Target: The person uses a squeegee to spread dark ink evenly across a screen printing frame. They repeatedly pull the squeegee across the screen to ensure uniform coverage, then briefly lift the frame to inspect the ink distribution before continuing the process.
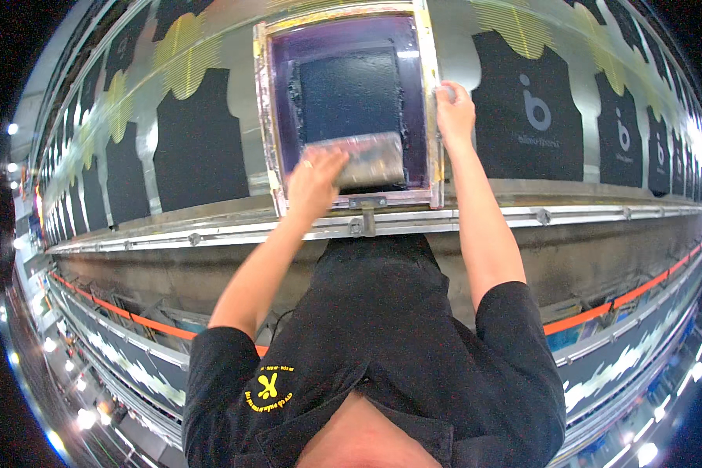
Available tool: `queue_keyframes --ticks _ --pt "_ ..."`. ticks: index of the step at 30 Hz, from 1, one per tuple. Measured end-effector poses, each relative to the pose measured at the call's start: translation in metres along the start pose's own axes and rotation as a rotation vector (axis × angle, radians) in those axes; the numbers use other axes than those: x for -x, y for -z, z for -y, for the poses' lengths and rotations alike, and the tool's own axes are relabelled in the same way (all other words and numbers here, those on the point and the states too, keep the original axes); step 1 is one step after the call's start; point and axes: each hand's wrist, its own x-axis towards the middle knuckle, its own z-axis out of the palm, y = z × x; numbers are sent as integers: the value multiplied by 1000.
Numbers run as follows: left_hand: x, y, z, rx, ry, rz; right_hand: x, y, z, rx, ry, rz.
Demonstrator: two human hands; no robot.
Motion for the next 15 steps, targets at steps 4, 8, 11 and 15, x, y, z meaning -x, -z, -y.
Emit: queue_keyframes --ticks 4,8,11,15 --pt "45 -3 -23 -9 24 20 0 4 8 0 -73 109" --pt "49 20 0 48 -12 57 4 3 70 -61 -9 17" --pt "65 49 41 79 -73 68 27 -40 80 -122 -29 5" --pt "97 83 118 62 27 187 72 -130 76 -174 112 1"
